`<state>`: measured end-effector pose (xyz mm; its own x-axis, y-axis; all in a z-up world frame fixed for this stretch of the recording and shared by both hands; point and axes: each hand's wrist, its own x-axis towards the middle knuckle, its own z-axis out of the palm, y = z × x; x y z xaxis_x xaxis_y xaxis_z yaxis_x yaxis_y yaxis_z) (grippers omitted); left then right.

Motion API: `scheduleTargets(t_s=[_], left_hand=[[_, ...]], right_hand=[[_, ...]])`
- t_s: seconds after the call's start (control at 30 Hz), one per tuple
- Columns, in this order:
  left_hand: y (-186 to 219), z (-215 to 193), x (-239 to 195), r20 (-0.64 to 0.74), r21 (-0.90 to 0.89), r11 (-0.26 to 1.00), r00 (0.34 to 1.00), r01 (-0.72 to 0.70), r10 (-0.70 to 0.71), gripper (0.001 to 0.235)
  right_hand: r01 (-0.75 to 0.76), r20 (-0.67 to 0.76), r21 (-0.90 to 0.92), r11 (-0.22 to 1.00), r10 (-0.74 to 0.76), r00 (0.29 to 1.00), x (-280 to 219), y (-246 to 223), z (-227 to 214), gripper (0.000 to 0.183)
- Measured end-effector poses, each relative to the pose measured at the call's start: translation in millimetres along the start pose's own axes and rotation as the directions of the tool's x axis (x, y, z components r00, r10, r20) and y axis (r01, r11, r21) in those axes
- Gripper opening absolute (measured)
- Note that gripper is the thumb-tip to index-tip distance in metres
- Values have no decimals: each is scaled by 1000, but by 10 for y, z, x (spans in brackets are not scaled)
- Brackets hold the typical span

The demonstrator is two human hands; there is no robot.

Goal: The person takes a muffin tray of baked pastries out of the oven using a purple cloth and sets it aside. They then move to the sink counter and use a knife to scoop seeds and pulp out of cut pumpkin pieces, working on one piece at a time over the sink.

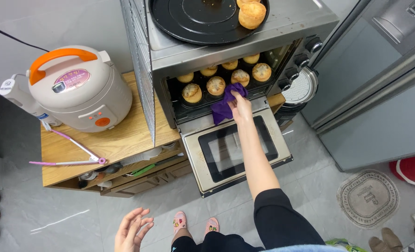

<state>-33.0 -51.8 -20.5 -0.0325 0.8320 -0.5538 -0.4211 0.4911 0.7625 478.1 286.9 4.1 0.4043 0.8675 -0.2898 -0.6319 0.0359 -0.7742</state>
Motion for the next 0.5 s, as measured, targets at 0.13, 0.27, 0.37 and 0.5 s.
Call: scheduleTargets(t_s=[0.13,0.27,0.37,0.5], left_hand=[[-56,-39,-2,9,-5,1000,1000,-16,16,39],[-211,-216,195,56,-51,998,998,-29,32,39],[-223,-276,220,64,-74,996,997,-41,46,39],[-57,-207,89,27,-59,996,997,-64,66,38]], right_hand=[[13,26,19,1000,-13,1000,-148,-1,9,20],[144,53,74,987,-148,988,-351,-41,150,21],[191,23,118,974,-195,980,-470,-11,146,20],[231,-32,190,954,-229,973,-643,36,86,18]])
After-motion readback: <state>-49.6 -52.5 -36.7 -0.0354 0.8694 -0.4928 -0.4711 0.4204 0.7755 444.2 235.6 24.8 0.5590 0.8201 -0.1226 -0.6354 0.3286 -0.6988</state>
